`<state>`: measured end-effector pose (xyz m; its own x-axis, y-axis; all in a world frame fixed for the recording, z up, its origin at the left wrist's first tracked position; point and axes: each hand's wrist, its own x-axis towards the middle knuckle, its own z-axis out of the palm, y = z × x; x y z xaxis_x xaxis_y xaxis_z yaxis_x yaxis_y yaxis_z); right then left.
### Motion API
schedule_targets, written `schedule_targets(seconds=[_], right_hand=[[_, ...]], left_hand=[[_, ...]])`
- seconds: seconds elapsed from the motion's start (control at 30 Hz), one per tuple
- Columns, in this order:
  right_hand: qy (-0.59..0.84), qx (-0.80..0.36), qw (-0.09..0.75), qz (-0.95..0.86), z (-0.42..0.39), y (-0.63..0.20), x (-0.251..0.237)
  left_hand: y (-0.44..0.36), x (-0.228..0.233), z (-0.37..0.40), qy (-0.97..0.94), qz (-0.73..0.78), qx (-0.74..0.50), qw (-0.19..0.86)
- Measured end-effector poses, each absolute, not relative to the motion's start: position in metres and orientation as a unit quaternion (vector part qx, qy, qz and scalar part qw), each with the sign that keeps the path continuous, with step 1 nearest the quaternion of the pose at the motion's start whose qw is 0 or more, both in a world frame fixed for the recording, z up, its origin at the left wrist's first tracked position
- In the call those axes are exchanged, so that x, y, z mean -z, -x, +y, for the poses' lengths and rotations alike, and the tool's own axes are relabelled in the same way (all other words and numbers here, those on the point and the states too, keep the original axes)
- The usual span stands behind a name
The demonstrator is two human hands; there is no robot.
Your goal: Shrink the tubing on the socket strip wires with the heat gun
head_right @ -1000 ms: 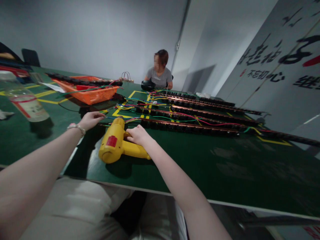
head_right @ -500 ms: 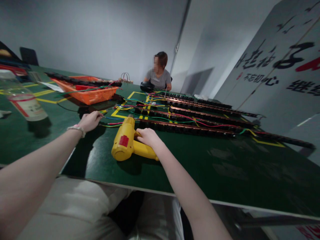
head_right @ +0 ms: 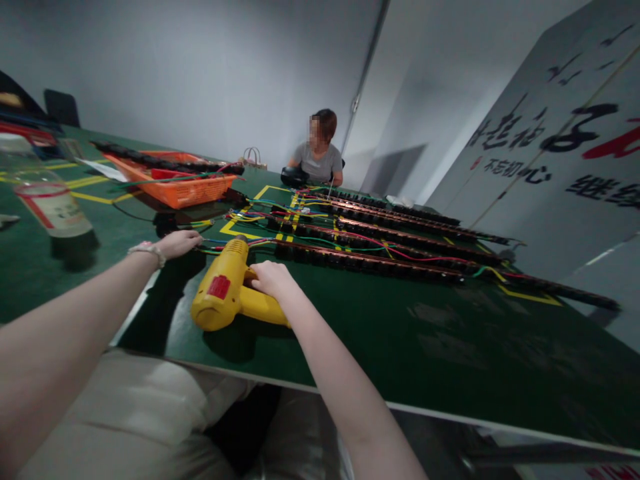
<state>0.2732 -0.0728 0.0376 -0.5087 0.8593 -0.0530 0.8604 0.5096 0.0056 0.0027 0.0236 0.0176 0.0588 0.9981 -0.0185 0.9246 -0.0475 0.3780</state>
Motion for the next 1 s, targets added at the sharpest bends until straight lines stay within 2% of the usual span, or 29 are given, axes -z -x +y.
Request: schedule_targets(seconds=[0.47,0.83,1.0], right_hand=[[-0.417,0.002,-0.012,0.909,-0.072,-0.208,-0.038],[-0.392,0.022,-0.01,0.92,-0.064,-0.216,-0.032],[-0.41,0.037,-0.009,0.911,-0.061,-0.237,-0.032]], left_hand=[[0.005,-0.014,0.027,-0.682,0.668,-0.199,0.222],[0.008,-0.011,0.029,-0.677,0.667,-0.215,0.225],[0.013,-0.003,0.035,-0.679,0.641,-0.243,0.264]])
